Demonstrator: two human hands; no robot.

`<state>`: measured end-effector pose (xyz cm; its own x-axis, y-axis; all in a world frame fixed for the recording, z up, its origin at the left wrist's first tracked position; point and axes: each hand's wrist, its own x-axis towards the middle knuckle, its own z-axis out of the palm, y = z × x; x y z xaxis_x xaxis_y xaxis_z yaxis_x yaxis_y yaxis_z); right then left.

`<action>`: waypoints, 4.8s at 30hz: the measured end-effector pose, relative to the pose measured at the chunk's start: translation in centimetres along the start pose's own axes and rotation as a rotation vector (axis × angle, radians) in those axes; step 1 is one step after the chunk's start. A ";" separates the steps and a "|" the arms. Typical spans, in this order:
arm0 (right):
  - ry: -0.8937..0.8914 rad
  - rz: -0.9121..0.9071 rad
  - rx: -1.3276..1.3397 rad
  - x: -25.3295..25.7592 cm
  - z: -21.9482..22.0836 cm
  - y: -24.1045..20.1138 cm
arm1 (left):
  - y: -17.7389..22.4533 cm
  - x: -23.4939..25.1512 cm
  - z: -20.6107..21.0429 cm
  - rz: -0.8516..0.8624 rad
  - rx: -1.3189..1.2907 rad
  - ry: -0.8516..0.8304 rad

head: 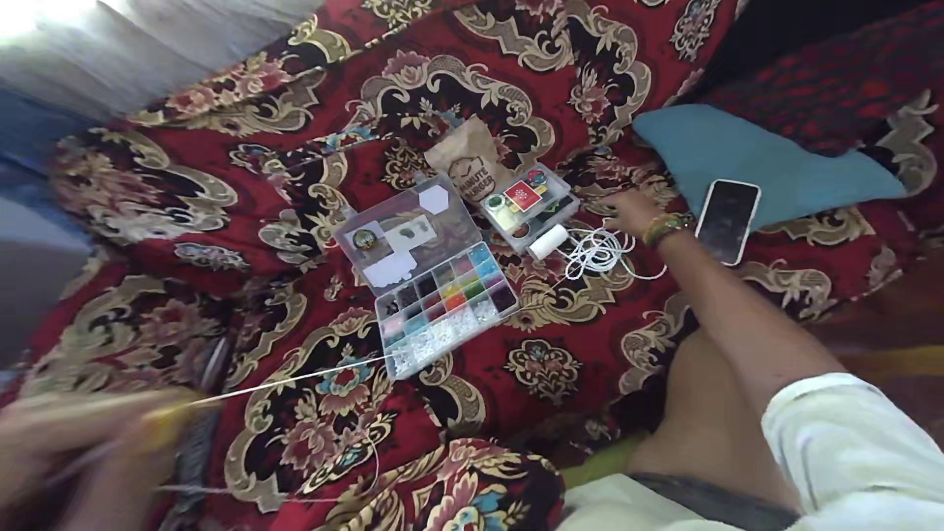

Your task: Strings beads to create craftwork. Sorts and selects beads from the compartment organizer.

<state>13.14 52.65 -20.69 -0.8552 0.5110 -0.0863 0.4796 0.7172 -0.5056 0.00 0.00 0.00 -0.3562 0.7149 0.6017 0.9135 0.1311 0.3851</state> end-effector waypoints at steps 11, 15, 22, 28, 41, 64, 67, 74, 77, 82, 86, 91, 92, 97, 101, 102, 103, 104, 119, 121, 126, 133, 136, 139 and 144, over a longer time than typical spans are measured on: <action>-0.149 -0.296 0.982 -16.0 6.0 -15.1 | 2.0 1.1 19.2 -0.165 0.066 -0.291; -0.185 -0.305 0.893 -16.7 8.9 -16.3 | 0.7 -0.8 21.6 -0.163 -0.041 -0.347; 0.084 -0.197 0.562 -16.2 7.2 -11.9 | -5.0 -2.9 17.5 -0.238 -0.143 -0.296; 0.168 0.036 0.567 -16.7 6.0 -7.5 | -9.4 -4.9 16.4 -0.305 -0.170 -0.118; 0.368 0.346 0.281 -16.3 4.0 -2.8 | -13.9 -7.0 15.5 -0.527 -0.293 0.201; -0.286 0.047 0.870 -18.8 9.5 -17.6 | -3.2 -6.7 23.3 0.011 -0.217 -0.231; -0.281 0.049 0.890 -19.1 11.4 -18.5 | -3.2 -6.9 23.5 0.000 -0.181 -0.201; -0.119 -0.002 0.845 -19.3 12.5 -17.4 | -3.6 -6.5 22.8 -0.197 -0.448 -0.315; -0.080 -0.013 0.851 -18.9 12.5 -17.0 | -4.5 -6.2 22.9 -0.254 -0.623 -0.344; -0.069 -0.030 0.857 -18.0 12.8 -17.3 | -5.5 -5.9 23.3 -0.315 -0.765 -0.336; -0.091 -0.018 0.886 -17.2 13.2 -18.4 | -6.9 -5.7 22.7 -0.332 -0.798 -0.344; -0.116 -0.030 0.879 -16.5 13.4 -19.8 | -11.3 -6.0 20.1 -0.516 -0.594 -0.153; -0.119 -0.034 0.904 -16.3 13.6 -20.0 | -12.4 -6.2 19.6 -0.568 -0.489 -0.133; -0.118 -0.053 0.981 -15.8 14.9 -21.2 | -14.8 -6.4 18.2 -0.850 -0.081 -0.323; -0.179 -0.068 0.982 -16.7 15.7 -21.6 | -15.0 -6.3 18.6 -0.924 0.023 -0.425; -0.192 -0.069 0.983 -17.0 15.9 -21.5 | -15.0 -6.2 18.8 -0.928 0.026 -0.434; -0.207 -0.071 0.984 -17.2 16.1 -21.4 | -15.1 -6.3 19.1 -0.925 0.035 -0.437; -0.218 -0.070 0.980 -17.4 16.2 -21.3 | -15.2 -6.3 19.5 -0.925 0.040 -0.443; -0.080 -0.004 1.027 -17.8 16.2 -21.1 | -14.6 -5.9 20.2 -0.930 0.035 -0.471; -0.045 -0.012 1.042 -17.8 16.1 -21.1 | -14.1 -6.3 20.5 -0.870 -0.265 -0.335; 0.087 -0.059 1.102 -17.6 16.3 -21.4 | -11.4 -7.0 23.5 -0.837 -1.338 -0.394; 0.126 -0.088 1.102 -17.7 16.7 -21.7 | -10.6 -7.6 25.3 -0.900 -1.574 -0.433; 0.072 -0.068 1.107 -17.9 16.5 -22.2 | -10.6 -7.7 25.2 -0.879 -1.567 -0.461; 0.051 -0.034 1.088 -18.0 16.3 -22.4 | -10.4 -7.7 25.1 -0.874 -1.566 -0.483; 0.041 0.000 1.030 -17.9 16.1 -22.2 | -10.3 -7.6 25.1 -0.896 -1.550 -0.464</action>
<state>14.66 19.96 -21.77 -0.8386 0.5408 -0.0662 0.0615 -0.0267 -0.9977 -1.72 10.45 -26.09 -0.2527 0.9389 -0.2337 -0.5670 0.0521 0.8221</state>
